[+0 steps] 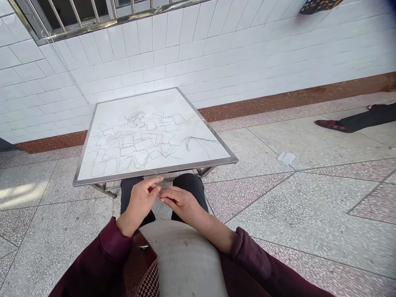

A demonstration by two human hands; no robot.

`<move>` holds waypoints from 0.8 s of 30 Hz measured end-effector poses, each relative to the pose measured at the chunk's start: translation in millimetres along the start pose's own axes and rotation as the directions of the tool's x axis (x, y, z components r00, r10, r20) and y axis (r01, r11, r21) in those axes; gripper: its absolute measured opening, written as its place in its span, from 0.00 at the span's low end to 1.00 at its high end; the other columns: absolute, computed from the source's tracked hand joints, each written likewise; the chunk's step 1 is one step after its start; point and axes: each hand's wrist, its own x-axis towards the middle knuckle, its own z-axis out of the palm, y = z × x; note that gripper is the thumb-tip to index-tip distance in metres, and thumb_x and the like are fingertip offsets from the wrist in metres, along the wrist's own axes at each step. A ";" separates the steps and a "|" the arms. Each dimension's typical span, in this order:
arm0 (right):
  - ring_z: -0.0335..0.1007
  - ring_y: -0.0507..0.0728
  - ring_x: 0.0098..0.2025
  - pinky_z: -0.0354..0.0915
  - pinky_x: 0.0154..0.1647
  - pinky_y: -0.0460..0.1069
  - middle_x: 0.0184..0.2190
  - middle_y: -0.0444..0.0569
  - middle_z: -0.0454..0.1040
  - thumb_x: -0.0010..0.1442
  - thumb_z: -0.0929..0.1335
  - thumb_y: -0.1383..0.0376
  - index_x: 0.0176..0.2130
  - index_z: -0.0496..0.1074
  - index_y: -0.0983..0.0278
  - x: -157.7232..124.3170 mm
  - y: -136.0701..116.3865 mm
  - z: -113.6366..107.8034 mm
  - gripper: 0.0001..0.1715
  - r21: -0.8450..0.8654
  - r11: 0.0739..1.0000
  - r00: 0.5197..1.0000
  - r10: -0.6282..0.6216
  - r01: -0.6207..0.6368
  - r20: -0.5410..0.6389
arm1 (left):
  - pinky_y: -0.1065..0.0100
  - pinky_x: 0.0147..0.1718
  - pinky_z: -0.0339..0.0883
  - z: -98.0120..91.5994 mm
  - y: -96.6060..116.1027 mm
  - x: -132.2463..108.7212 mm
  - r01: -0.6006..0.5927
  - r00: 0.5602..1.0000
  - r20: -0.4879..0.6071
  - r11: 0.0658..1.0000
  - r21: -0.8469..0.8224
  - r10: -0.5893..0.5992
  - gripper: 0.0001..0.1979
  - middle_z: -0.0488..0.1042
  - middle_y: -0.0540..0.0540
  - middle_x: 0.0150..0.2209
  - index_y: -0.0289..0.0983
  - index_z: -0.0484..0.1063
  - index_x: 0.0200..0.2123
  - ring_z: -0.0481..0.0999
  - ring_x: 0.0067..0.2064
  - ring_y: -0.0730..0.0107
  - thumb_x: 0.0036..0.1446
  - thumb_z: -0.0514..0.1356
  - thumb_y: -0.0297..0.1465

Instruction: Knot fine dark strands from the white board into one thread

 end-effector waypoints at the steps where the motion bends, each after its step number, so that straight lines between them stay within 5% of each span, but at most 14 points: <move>1: 0.68 0.54 0.31 0.65 0.33 0.48 0.28 0.46 0.72 0.67 0.64 0.67 0.35 0.74 0.61 0.3 0.7 -3.0 0.10 -0.036 0.999 0.999 -0.032 0.033 0.036 | 0.65 0.36 0.71 0.2 0.8 -0.7 -0.005 1.000 0.011 0.999 0.037 0.005 0.17 0.79 0.49 0.29 0.40 0.80 0.46 0.75 0.31 0.67 0.54 0.60 0.26; 9: 0.65 0.55 0.30 0.64 0.34 0.51 0.27 0.47 0.71 0.67 0.62 0.69 0.30 0.74 0.60 8.0 -1.0 -24.8 0.17 -0.133 0.974 0.957 -0.148 0.185 0.249 | 0.64 0.35 0.69 10.5 -4.6 -3.9 -0.013 0.998 0.064 0.998 0.059 0.009 0.17 0.78 0.49 0.26 0.43 0.82 0.43 0.74 0.29 0.65 0.51 0.60 0.24; 16: 0.69 0.57 0.36 0.67 0.37 0.52 0.33 0.48 0.75 0.67 0.65 0.65 0.38 0.75 0.59 8.6 4.0 -29.1 0.09 -0.096 0.990 0.992 -0.097 0.105 0.083 | 0.67 0.33 0.69 13.0 -12.7 -3.2 0.025 0.999 0.051 0.990 -0.141 -0.017 0.18 0.75 0.49 0.26 0.42 0.78 0.50 0.73 0.29 0.68 0.55 0.60 0.29; 24: 0.67 0.55 0.29 0.63 0.30 0.49 0.28 0.45 0.73 0.62 0.70 0.64 0.36 0.70 0.60 4.5 10.4 -26.7 0.03 -0.089 0.996 0.999 0.004 -0.001 0.033 | 0.67 0.33 0.67 12.3 -8.1 -6.0 0.009 0.994 0.106 1.000 -0.019 -0.007 0.19 0.73 0.50 0.25 0.43 0.77 0.50 0.72 0.28 0.67 0.56 0.58 0.27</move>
